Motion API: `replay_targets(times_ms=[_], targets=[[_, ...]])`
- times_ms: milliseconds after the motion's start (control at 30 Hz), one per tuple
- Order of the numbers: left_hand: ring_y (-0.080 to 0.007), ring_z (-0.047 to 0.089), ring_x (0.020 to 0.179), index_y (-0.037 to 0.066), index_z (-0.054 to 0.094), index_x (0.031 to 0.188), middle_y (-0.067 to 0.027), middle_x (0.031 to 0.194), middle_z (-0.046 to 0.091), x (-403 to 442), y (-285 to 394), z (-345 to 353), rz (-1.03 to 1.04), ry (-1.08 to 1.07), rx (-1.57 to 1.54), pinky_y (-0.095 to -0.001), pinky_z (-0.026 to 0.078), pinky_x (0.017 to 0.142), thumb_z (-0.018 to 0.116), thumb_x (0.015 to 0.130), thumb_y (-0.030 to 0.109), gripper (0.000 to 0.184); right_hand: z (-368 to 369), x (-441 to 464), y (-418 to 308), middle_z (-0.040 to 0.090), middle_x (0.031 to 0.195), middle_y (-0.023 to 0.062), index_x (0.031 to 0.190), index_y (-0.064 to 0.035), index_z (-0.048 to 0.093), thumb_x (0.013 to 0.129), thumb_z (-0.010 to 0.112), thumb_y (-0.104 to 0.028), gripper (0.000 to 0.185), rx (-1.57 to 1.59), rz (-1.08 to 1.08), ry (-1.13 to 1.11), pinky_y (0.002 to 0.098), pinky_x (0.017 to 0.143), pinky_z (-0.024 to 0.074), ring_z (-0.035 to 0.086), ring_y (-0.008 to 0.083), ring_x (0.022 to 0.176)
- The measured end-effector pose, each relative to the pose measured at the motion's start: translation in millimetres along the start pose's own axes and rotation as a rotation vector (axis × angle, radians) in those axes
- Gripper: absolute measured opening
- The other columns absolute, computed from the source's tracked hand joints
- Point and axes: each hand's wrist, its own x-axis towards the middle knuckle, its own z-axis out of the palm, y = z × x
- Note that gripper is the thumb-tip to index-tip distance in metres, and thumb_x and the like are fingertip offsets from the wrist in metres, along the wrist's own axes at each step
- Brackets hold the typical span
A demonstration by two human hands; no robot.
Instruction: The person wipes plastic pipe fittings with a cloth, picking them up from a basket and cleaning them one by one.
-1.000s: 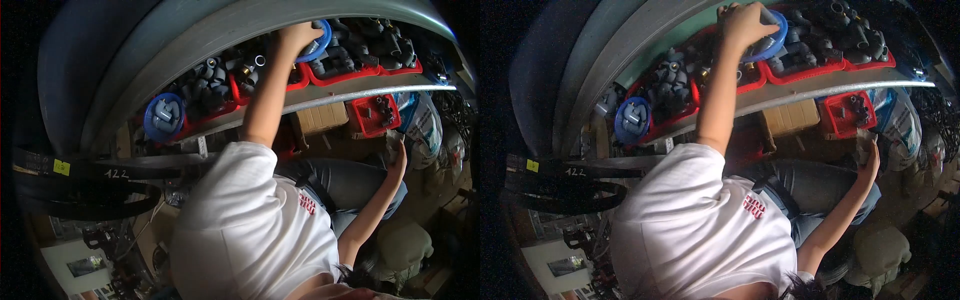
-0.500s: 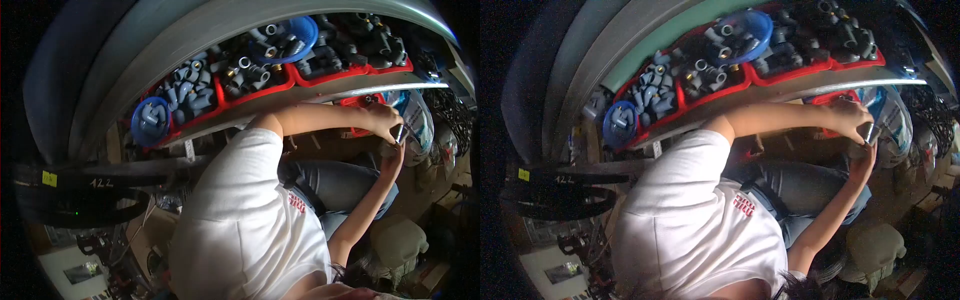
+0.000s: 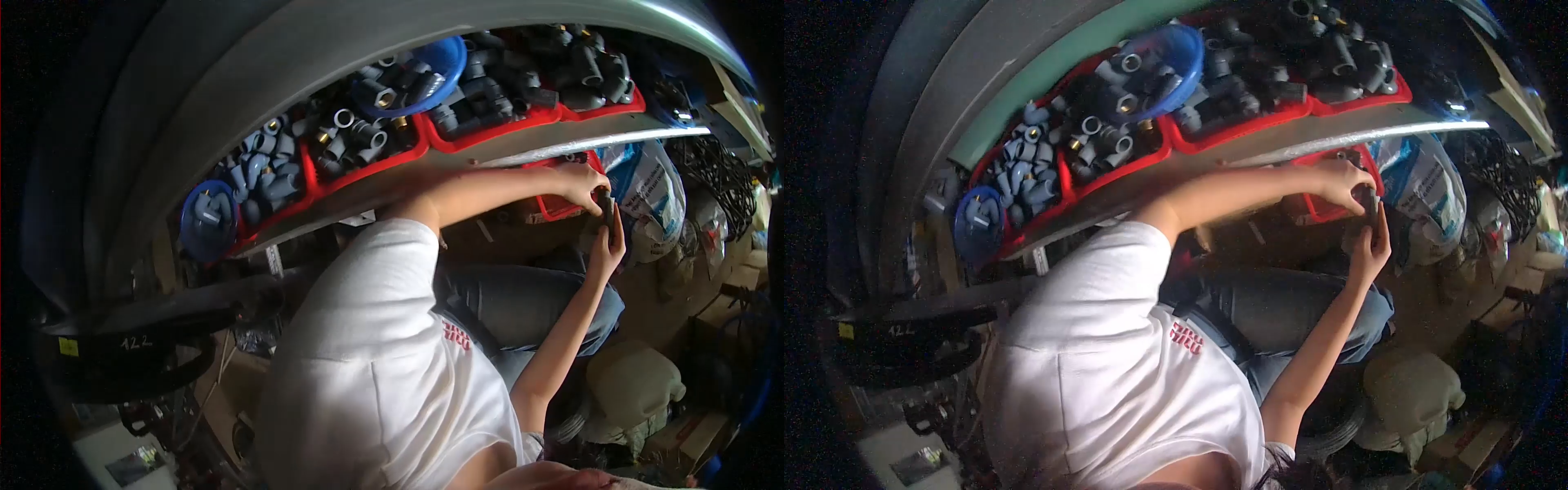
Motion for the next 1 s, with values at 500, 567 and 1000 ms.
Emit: replay_targets(times_ms=[500,567,1000], targets=[[-0.0349,0.063,0.099,-0.001,0.061,0.108,-0.0200,0.104,0.062,-26,83,76,-0.417,0.761,-0.290,-0.0440,0.051,0.087,0.083,0.070,0.041,0.061,-14,9,-15,0.065,0.121,0.0124,0.134,-0.0017,0.056,0.100,0.047,-0.020,0.040,0.394,0.471,0.083,0.0371,0.093,0.0527,0.063,0.0235,0.110],[-0.0351,0.064,0.095,-0.002,0.059,0.109,-0.0201,0.102,0.063,-29,102,83,-0.410,0.819,-0.289,-0.0446,0.052,0.082,0.081,0.072,0.040,0.060,-30,13,5,0.065,0.121,0.0135,0.129,-0.0020,0.058,0.103,0.046,-0.028,0.039,0.491,0.519,0.055,0.0391,0.093,0.0534,0.064,0.0247,0.110],[-0.0330,0.064,0.078,-0.004,0.057,0.102,-0.0182,0.091,0.063,-1,127,89,-0.478,0.696,0.160,-0.0471,0.049,0.073,0.081,0.068,0.046,0.065,-65,25,43,0.060,0.125,0.0195,0.128,0.0087,0.052,0.103,0.047,-0.034,0.050,0.717,0.619,0.059,0.0449,0.094,0.0513,0.060,0.0295,0.113]])
